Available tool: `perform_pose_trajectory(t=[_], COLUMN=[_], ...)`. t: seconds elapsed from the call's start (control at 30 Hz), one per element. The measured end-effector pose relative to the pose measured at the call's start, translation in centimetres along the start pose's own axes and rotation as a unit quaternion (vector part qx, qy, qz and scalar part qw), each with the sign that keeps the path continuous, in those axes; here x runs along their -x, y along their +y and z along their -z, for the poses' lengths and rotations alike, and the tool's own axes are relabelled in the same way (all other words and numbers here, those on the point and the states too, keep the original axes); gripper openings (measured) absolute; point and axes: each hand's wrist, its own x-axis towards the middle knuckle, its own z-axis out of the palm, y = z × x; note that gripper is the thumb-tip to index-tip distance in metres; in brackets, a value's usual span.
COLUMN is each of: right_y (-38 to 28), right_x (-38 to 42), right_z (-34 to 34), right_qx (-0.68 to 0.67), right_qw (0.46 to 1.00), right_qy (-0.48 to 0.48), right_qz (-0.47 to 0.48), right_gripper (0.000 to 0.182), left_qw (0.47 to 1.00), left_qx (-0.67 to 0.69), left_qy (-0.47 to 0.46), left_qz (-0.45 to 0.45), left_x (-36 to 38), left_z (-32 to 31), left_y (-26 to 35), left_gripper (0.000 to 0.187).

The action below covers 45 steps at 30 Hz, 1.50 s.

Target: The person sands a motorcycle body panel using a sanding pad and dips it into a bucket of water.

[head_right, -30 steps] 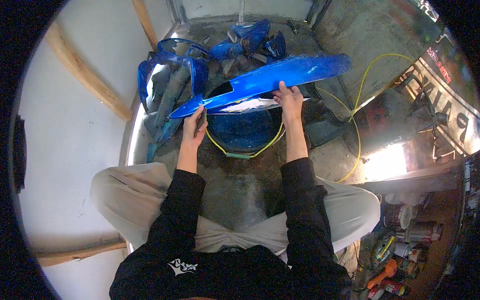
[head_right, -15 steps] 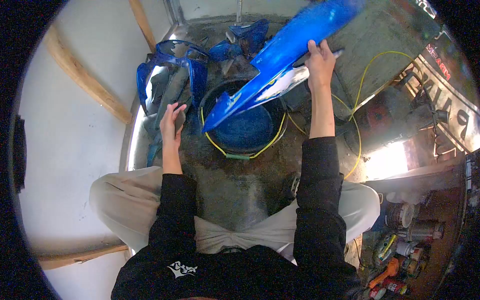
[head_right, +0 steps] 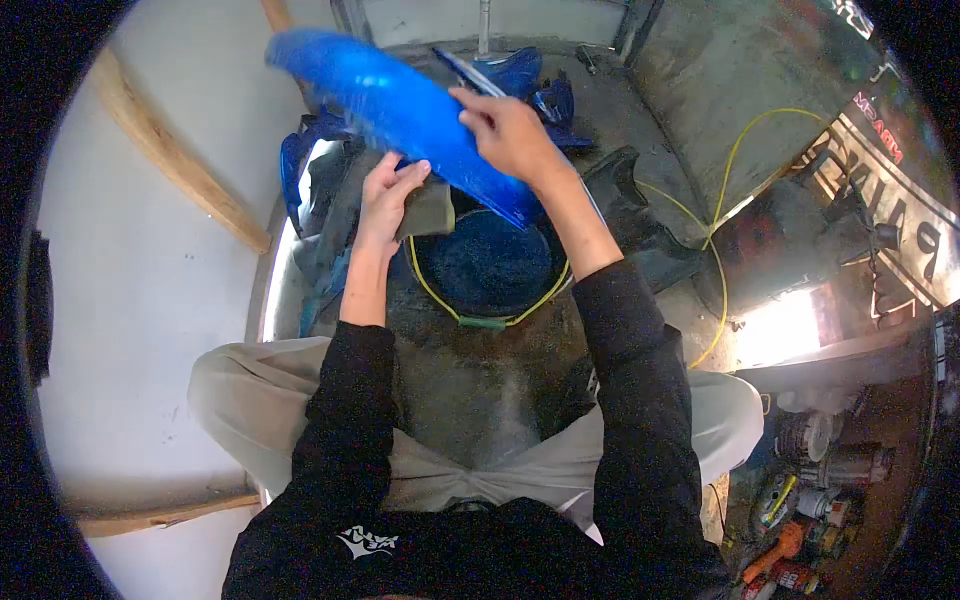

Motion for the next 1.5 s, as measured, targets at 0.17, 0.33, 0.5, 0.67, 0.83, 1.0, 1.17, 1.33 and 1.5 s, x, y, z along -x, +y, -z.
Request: perform_pose_trajectory(t=[0.17,0.33,0.5,0.67,0.83,1.0,1.17,1.33,1.5], right_y=[1.4,5.2,11.9,10.5,9.2,8.5,10.4,12.1,12.1], right_x=[2.5,6.2,14.0,17.6,18.4,18.5,18.2,18.4,18.8], right_z=[-2.6,1.2,4.8,5.2,4.8,4.7,4.7,4.6,4.1], right_qx=[0.04,-0.066,0.049,0.022,0.01,0.114,0.077,0.037,-0.005], right_qw=[0.996,0.994,0.965,0.926,0.947,0.947,0.944,0.945,0.934], right_qy=[-0.067,0.049,-0.006,-0.102,-0.102,-0.08,-0.077,-0.058,-0.028], right_qz=[0.041,-0.065,-0.257,-0.362,-0.305,-0.289,-0.312,-0.318,-0.355], right_gripper=[0.04,0.045,0.054,0.058,0.059,0.058,0.06,0.063,0.061], left_qw=[0.991,0.977,0.949,0.93,0.935,0.93,0.903,0.89,0.764], left_qx=[0.08,0.099,0.142,0.15,-0.019,-0.151,-0.344,-0.364,-0.555], left_qy=[0.103,0.177,0.269,0.319,0.288,0.264,0.073,-0.211,-0.244], left_qz=[0.034,0.065,0.078,0.108,0.205,0.207,0.249,0.178,0.22], left_x=[1.4,2.2,3.3,3.2,2.4,2.5,2.7,1.8,0.2], left_z=[1.9,5.5,8.0,8.3,8.7,7.3,5.3,2.6,1.1], left_y=[-4.2,-8.0,-11.2,-12.8,-11.5,-9.9,-7.7,-13.2,-19.1], left_gripper=[0.021,0.017,0.019,0.018,0.027,0.044,0.053,0.026,0.054])
